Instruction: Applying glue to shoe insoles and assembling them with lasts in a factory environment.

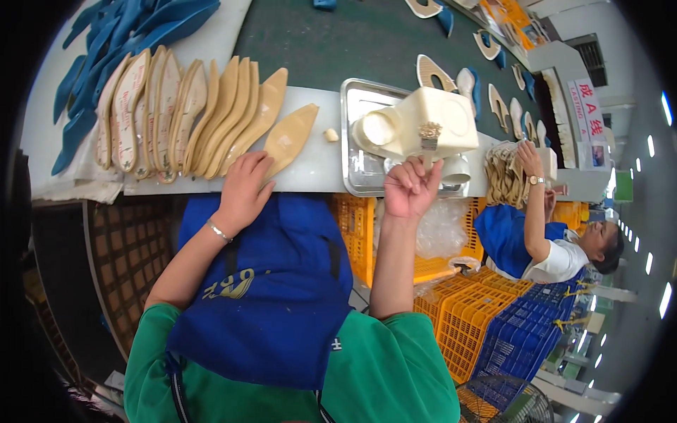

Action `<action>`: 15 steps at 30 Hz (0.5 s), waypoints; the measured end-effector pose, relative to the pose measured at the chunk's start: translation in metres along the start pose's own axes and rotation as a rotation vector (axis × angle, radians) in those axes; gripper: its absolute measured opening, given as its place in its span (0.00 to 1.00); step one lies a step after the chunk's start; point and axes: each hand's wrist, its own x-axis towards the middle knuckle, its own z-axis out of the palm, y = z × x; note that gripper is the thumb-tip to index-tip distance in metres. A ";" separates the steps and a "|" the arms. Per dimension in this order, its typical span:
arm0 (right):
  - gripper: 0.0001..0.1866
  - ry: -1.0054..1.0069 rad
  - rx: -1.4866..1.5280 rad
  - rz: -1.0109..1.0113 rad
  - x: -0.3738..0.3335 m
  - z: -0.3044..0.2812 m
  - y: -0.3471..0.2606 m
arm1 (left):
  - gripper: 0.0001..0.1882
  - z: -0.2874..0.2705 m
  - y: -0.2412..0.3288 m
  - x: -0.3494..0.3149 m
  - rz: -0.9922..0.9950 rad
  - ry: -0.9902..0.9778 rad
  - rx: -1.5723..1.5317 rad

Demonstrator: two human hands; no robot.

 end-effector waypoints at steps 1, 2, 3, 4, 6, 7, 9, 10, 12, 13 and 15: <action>0.15 0.002 0.001 -0.007 -0.001 0.001 0.001 | 0.26 0.000 0.001 -0.002 0.015 -0.019 0.042; 0.15 0.004 0.004 -0.011 -0.001 0.001 0.002 | 0.26 0.001 0.003 -0.002 0.024 -0.016 0.033; 0.15 -0.026 0.024 0.018 -0.001 0.000 0.003 | 0.28 0.001 0.003 -0.004 0.007 -0.028 0.063; 0.15 -0.029 0.021 0.015 -0.001 0.002 0.002 | 0.31 0.002 0.004 -0.004 -0.013 -0.041 0.095; 0.13 0.012 -0.078 -0.024 -0.001 0.003 0.002 | 0.32 0.006 0.002 -0.002 -0.021 -0.044 0.116; 0.11 0.067 -0.175 -0.116 0.000 0.005 -0.001 | 0.33 0.007 0.000 -0.001 -0.032 -0.050 0.140; 0.05 0.108 -0.380 -0.282 0.007 0.001 -0.016 | 0.32 0.005 0.001 0.004 -0.070 -0.063 0.095; 0.04 0.113 -0.578 -0.408 0.010 0.000 -0.023 | 0.31 0.003 0.001 0.007 -0.102 -0.075 0.048; 0.05 0.158 -0.962 -0.625 0.016 0.006 -0.023 | 0.29 0.007 -0.008 0.008 -0.139 -0.056 -0.144; 0.05 0.159 -0.962 -0.621 0.020 0.004 -0.021 | 0.27 0.010 -0.013 0.008 -0.170 -0.035 -0.336; 0.07 0.131 -1.505 -0.726 0.030 -0.004 -0.018 | 0.23 0.007 -0.015 0.009 -0.333 -0.111 -0.727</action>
